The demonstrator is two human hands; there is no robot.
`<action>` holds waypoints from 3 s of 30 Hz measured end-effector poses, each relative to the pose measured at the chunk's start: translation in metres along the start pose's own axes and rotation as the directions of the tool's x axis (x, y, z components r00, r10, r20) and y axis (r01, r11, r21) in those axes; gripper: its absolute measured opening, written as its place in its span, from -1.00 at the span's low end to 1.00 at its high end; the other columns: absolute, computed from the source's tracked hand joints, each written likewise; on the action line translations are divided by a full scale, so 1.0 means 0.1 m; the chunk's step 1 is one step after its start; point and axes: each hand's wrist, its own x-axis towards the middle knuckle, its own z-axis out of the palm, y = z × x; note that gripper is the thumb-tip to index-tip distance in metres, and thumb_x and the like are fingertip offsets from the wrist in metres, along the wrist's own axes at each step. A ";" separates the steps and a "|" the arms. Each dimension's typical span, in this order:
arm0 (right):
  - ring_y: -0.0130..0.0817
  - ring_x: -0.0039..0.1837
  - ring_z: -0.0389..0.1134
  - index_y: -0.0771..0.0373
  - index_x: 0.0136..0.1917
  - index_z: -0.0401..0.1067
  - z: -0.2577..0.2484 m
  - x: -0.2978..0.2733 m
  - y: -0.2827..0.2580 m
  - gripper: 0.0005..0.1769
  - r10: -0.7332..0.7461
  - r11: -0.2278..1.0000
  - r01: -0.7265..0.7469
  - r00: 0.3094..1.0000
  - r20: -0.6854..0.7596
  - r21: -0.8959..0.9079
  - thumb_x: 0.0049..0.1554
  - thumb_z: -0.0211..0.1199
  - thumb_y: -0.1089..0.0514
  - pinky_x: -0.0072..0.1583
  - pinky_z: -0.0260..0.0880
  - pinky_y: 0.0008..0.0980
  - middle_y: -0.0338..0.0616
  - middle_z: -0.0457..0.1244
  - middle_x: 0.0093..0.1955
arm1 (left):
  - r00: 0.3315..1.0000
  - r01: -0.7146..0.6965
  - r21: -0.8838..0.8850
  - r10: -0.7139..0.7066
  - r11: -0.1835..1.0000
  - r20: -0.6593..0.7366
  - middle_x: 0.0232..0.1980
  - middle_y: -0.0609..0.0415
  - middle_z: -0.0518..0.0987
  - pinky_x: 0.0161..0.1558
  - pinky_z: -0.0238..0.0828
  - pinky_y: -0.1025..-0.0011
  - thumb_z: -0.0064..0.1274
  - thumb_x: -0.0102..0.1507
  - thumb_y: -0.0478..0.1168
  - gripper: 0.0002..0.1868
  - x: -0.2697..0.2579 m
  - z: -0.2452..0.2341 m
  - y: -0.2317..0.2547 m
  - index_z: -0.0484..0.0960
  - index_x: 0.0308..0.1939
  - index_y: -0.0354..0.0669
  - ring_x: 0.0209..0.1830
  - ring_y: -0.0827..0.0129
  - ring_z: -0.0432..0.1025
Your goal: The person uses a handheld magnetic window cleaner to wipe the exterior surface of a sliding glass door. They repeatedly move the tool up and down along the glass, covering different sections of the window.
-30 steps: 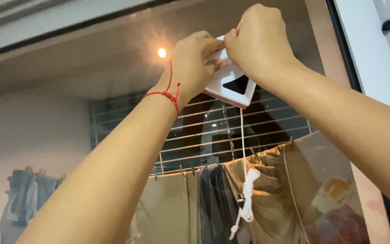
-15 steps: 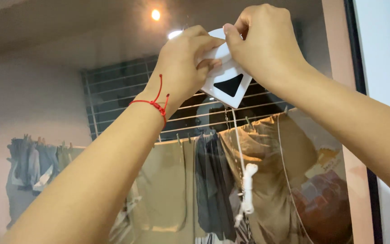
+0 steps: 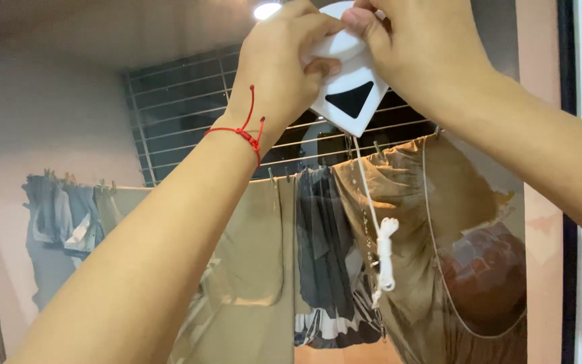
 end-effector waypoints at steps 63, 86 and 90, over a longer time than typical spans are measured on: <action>-0.28 -0.08 0.36 0.25 0.23 0.59 0.00 -1.68 -0.94 -0.79 -0.067 0.962 0.038 0.993 -0.097 -0.272 0.37 0.46 0.16 -0.22 0.29 -0.37 -0.14 0.24 0.06 | 0.991 -0.078 -0.168 0.095 0.983 0.090 -0.18 0.07 0.46 -0.19 0.36 0.21 -0.11 -0.04 -0.62 -0.45 -1.26 -0.02 0.86 0.64 -0.04 -0.14 -0.21 0.08 0.38; -0.35 -0.16 0.29 0.23 0.21 0.55 -0.06 -2.23 -1.35 -0.78 0.016 0.982 -0.021 0.999 -0.031 -0.188 0.29 0.33 0.35 -0.27 0.23 -0.43 -0.14 0.21 -0.01 | 0.961 0.161 -0.105 -0.132 0.981 0.241 -0.14 0.28 0.44 -0.33 0.39 0.30 0.00 0.16 -0.57 -0.43 -1.86 0.06 1.28 0.62 0.12 0.14 -0.17 0.22 0.33; -0.34 -0.20 0.28 0.23 0.21 0.53 -0.11 -2.34 -1.43 -0.79 -0.003 0.985 0.004 1.000 0.005 -0.171 0.30 0.32 0.35 -0.29 0.20 -0.46 -0.12 0.20 -0.03 | 0.965 0.150 -0.131 -0.117 0.980 0.236 -0.09 0.27 0.46 -0.26 0.41 0.31 0.02 0.26 -0.54 -0.49 -2.00 0.04 1.37 0.59 0.19 0.10 -0.14 0.23 0.34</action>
